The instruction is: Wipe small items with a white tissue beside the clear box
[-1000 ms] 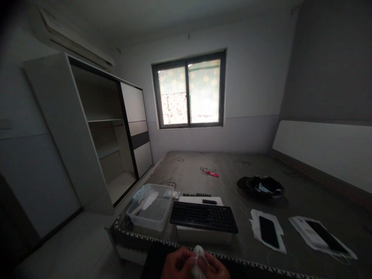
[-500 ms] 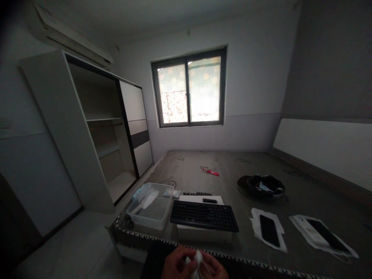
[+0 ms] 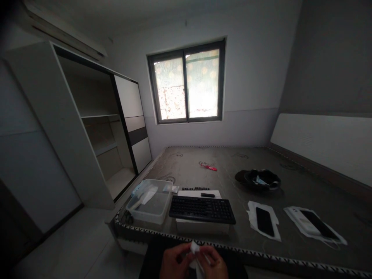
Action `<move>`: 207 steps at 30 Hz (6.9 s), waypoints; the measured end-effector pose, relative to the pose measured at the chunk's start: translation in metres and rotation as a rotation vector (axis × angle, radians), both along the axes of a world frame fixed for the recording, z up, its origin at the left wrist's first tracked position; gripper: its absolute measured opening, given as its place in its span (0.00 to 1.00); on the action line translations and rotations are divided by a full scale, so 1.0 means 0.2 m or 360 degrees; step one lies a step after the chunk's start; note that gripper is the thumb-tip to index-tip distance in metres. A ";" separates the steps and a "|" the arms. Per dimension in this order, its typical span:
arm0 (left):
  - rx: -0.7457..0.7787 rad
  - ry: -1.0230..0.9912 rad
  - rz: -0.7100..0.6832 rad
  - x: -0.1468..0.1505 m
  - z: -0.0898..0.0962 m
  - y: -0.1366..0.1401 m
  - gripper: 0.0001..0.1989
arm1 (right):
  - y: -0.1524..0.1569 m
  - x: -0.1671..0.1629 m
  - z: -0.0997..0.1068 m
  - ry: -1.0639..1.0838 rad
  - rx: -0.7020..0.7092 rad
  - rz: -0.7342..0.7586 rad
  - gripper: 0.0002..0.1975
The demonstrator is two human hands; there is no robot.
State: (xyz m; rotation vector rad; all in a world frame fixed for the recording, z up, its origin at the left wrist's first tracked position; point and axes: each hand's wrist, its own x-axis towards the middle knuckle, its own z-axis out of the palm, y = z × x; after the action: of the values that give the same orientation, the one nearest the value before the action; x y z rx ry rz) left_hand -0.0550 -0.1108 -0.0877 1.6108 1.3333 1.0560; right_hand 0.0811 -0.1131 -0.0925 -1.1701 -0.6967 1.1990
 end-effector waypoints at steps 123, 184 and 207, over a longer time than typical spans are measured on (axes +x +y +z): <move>0.0448 0.0094 -0.0035 -0.05 0.00 -0.04 0.09 | 0.02 -0.04 -0.16 0.0048 -0.0100 0.0200 0.25; 0.0506 0.0395 -0.0026 -0.06 -0.06 0.02 0.08 | 0.06 0.01 -0.24 -0.0210 -0.0016 0.0580 0.24; 0.0168 0.0240 -0.0052 -0.06 -0.10 0.17 0.08 | 0.19 0.04 -0.30 -0.0620 -0.0230 0.0475 0.23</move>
State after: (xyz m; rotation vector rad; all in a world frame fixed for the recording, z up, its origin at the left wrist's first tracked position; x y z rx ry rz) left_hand -0.0661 -0.0762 -0.1081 1.8151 1.3642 1.0165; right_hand 0.0899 -0.0742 -0.1531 -1.4792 -1.1233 1.2962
